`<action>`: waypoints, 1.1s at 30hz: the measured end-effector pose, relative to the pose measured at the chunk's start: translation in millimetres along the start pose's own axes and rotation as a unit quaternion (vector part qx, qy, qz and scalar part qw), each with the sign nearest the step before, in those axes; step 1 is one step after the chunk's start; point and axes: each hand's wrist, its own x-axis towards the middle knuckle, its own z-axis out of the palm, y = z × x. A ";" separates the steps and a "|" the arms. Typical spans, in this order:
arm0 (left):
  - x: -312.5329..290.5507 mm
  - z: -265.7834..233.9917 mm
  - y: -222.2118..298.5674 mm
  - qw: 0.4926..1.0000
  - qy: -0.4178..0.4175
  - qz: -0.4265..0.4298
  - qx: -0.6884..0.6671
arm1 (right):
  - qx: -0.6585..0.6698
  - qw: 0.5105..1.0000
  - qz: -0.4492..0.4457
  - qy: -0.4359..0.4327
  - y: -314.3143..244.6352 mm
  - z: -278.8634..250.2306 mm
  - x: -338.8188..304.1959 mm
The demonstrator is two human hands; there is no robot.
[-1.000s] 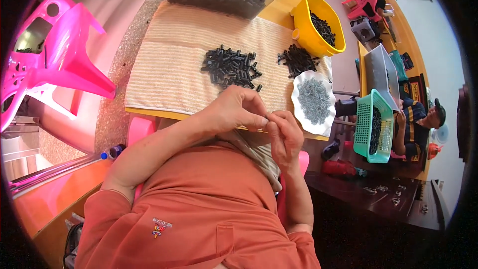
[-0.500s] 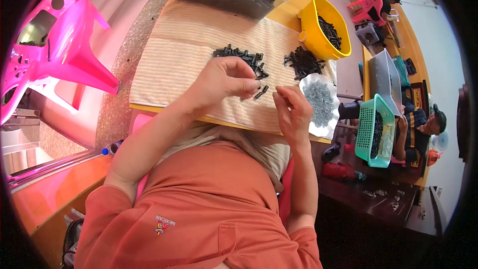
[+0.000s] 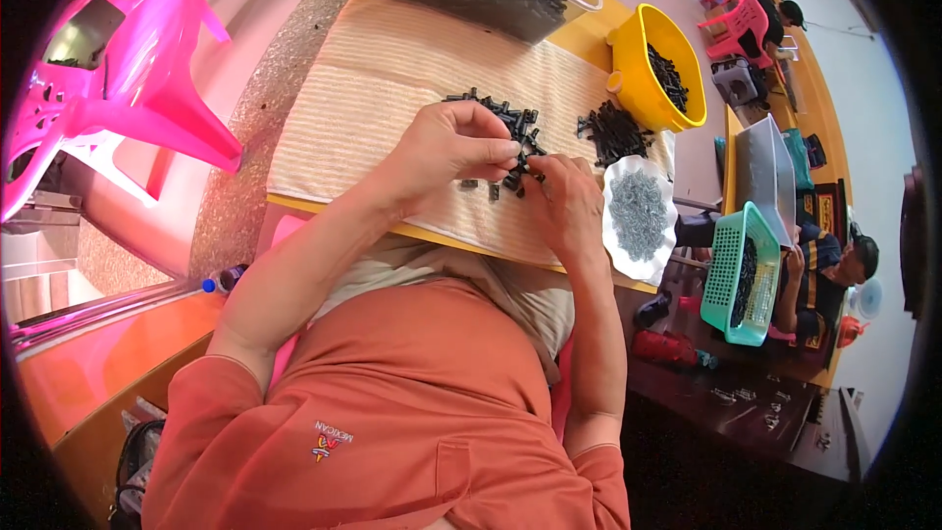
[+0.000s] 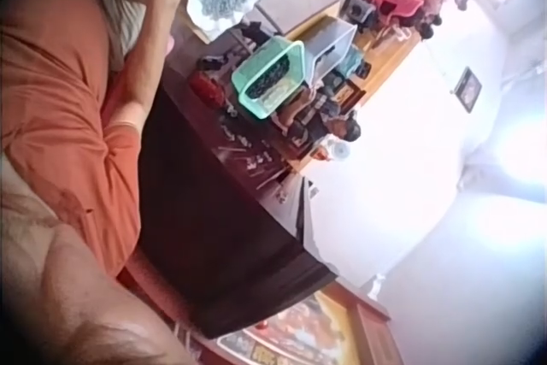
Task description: The person assembles small components by inserting metal pins into black plastic pieces by hand, setting the assembled pieces on the cloth, and retrieving more plastic pieces from a storage container.
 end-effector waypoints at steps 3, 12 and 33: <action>0.8 -1.7 -2.4 1.000 0.000 0.005 -0.002 | -0.006 0.999 0.030 -0.034 -5.2 0.6 6.7; 1.3 -1.6 -3.1 1.000 0.001 -0.001 -0.023 | 0.026 0.999 -0.035 0.004 7.3 5.1 -0.2; 1.1 -3.9 -0.2 1.000 0.006 0.002 -0.029 | -0.002 0.998 -0.071 -0.003 -21.5 1.8 -6.2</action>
